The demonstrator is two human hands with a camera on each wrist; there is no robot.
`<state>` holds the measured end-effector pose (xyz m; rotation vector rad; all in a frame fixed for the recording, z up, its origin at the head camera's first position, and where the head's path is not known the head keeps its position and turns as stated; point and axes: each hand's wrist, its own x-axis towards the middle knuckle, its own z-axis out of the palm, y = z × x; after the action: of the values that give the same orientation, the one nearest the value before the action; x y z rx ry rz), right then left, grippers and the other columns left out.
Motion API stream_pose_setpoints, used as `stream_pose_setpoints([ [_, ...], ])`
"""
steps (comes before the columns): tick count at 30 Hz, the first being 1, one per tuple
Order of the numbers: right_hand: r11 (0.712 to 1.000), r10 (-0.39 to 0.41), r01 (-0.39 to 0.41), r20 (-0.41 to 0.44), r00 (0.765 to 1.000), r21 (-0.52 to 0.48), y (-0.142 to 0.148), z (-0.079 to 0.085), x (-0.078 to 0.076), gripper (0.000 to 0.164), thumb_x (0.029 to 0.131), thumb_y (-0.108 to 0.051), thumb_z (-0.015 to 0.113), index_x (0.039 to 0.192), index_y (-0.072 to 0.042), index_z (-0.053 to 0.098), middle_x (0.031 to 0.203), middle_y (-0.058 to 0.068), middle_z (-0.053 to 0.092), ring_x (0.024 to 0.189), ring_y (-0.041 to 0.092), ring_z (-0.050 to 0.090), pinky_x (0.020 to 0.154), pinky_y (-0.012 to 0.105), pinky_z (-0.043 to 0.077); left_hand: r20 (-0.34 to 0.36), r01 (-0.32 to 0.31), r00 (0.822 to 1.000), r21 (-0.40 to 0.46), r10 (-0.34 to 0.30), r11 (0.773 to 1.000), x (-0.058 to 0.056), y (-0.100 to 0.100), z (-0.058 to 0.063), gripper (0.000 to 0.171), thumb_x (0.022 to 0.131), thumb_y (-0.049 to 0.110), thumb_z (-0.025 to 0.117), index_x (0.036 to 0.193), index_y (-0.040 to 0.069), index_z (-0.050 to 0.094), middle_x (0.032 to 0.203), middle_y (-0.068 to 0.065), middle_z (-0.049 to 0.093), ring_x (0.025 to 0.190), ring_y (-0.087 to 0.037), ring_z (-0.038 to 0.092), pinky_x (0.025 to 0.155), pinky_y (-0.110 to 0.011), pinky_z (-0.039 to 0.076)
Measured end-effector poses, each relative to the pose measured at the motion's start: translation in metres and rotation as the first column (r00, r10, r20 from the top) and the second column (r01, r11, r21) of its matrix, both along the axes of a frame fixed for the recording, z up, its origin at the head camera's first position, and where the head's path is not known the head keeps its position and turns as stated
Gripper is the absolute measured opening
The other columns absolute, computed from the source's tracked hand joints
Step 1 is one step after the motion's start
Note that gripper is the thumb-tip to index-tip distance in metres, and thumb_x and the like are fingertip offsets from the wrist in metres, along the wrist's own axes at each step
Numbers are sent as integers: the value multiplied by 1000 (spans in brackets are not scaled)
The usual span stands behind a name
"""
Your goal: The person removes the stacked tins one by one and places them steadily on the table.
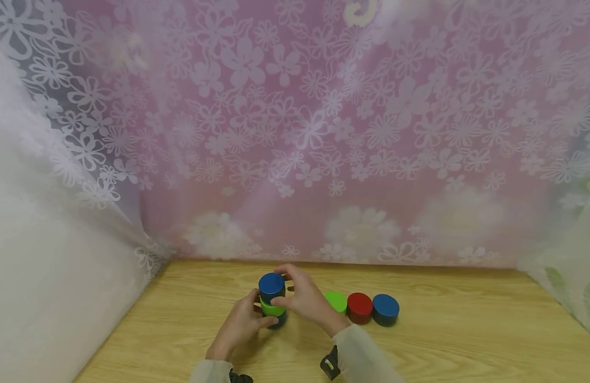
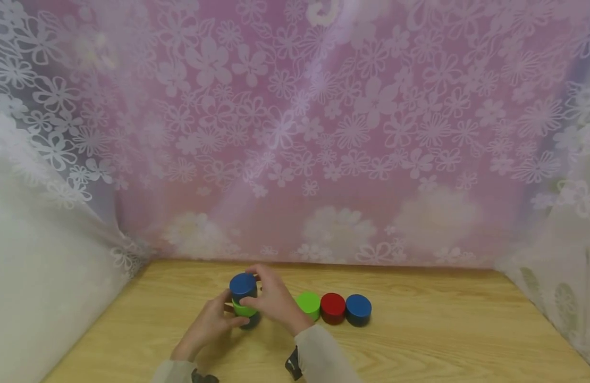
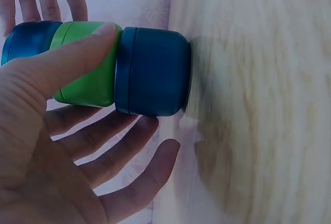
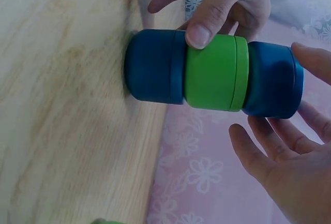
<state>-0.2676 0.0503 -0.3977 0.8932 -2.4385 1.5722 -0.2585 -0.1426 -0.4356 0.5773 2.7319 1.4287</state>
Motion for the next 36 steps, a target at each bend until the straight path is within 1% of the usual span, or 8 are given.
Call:
stream_pose_setpoints([
  [4, 1000, -10, 10, -3, 1000, -1, -4, -2, -1, 53, 85, 1, 80, 132, 6, 55, 130, 23, 58, 117, 42, 58, 93, 59, 51, -10, 4, 1000, 6, -4, 1000, 0, -2, -1, 56, 84, 9, 85, 128, -7, 54, 115, -21, 64, 97, -38, 68, 78, -45, 59],
  [9, 1000, -9, 9, -1, 1000, -3, -7, -6, -2, 55, 85, 3, 80, 133, 6, 54, 131, 23, 58, 117, 41, 59, 93, 58, 52, -23, 20, 1000, 9, -20, 1000, 1, -2, -1, 57, 84, 9, 84, 129, -7, 53, 116, -21, 64, 98, -39, 68, 79, -45, 59],
  [17, 1000, 16, -15, 30, 999, -13, -9, -11, -1, 55, 87, 2, 78, 136, 5, 52, 133, 23, 57, 118, 44, 58, 94, 58, 51, -2, 24, 1000, 14, -24, 1000, 2, -4, -1, 57, 85, 7, 83, 131, -8, 52, 119, -24, 63, 100, -40, 67, 79, -46, 59],
  [22, 1000, 3, -2, 41, 999, -23, -10, -11, -2, 58, 88, 1, 78, 138, 6, 51, 134, 24, 56, 121, 43, 57, 94, 57, 51, -1, 27, 1000, 20, -27, 999, 1, -3, 0, 59, 85, 6, 83, 133, -8, 51, 120, -25, 63, 101, -41, 67, 80, -47, 59],
  [28, 1000, 4, -3, 66, 998, -19, -11, -9, 0, 61, 87, 0, 79, 140, 6, 50, 134, 24, 56, 121, 42, 56, 95, 56, 52, 0, 16, 1000, 0, -16, 1000, 1, -3, 0, 62, 84, 4, 83, 134, -9, 50, 121, -27, 63, 99, -39, 68, 79, -47, 59],
  [33, 1000, -8, 9, 74, 997, -21, -10, -8, 1, 60, 87, -1, 79, 140, 5, 50, 133, 24, 56, 121, 43, 56, 96, 58, 50, -6, 21, 1000, -3, -21, 1000, 0, -2, 0, 63, 83, 3, 83, 135, -9, 50, 119, -25, 64, 99, -40, 68, 79, -47, 59],
  [36, 1000, -11, 12, 68, 998, -19, -9, -8, 1, 59, 87, 0, 79, 139, 5, 51, 133, 24, 56, 120, 43, 57, 95, 56, 51, -2, 31, 1000, -1, -31, 1000, 0, -1, 0, 61, 84, 3, 83, 134, -9, 50, 118, -24, 64, 100, -41, 67, 79, -47, 59],
])
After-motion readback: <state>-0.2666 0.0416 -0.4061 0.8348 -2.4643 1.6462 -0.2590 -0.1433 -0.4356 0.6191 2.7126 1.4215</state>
